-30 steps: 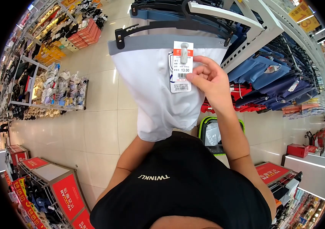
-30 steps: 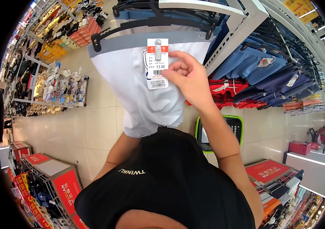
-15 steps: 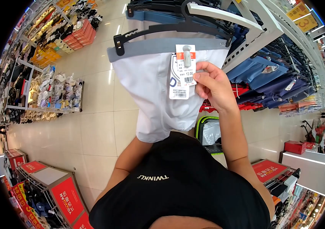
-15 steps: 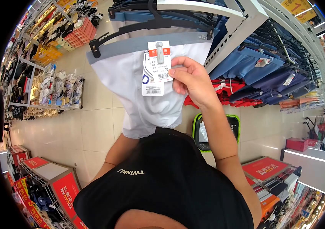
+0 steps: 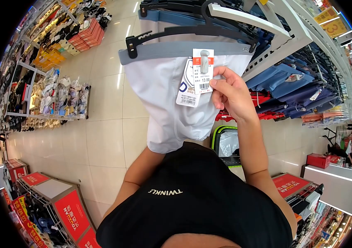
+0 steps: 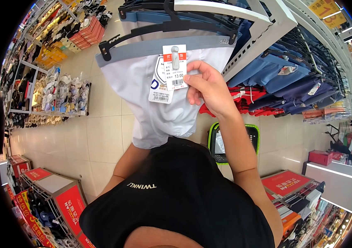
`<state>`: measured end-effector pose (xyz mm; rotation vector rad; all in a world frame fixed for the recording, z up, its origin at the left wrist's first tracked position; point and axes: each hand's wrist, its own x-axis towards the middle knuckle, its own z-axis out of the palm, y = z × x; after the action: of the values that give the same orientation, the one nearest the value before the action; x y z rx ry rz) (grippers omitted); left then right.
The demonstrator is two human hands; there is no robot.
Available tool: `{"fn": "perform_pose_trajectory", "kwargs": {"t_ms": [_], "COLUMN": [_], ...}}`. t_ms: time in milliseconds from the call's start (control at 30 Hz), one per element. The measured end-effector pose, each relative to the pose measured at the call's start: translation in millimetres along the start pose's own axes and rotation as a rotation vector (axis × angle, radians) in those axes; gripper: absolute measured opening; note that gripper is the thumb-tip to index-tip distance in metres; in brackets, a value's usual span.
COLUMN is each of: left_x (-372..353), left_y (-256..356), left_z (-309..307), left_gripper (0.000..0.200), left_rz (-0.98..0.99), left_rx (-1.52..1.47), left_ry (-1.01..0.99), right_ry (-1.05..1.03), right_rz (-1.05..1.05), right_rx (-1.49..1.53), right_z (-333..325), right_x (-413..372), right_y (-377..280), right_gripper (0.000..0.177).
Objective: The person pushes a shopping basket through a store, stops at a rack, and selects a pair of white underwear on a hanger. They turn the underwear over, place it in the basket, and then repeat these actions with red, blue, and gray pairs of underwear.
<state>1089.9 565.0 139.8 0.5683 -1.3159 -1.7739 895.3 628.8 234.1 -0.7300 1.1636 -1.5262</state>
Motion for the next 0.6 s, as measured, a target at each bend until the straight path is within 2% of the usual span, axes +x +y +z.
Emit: {"fn": "perform_pose_trajectory", "kwargs": {"t_ms": [600], "left_x": [-0.6], "left_y": [2.2], "left_z": [0.1], "left_gripper": [0.081], "left_rz": [0.008], "left_rx": [0.042], "left_ry": [0.019], "right_ry": [-0.024], "right_rz": [-0.005], "right_rx": [0.073], "right_z": [-9.0], "right_x": [-1.4], "right_y": [6.9], "right_gripper": [0.017]}}
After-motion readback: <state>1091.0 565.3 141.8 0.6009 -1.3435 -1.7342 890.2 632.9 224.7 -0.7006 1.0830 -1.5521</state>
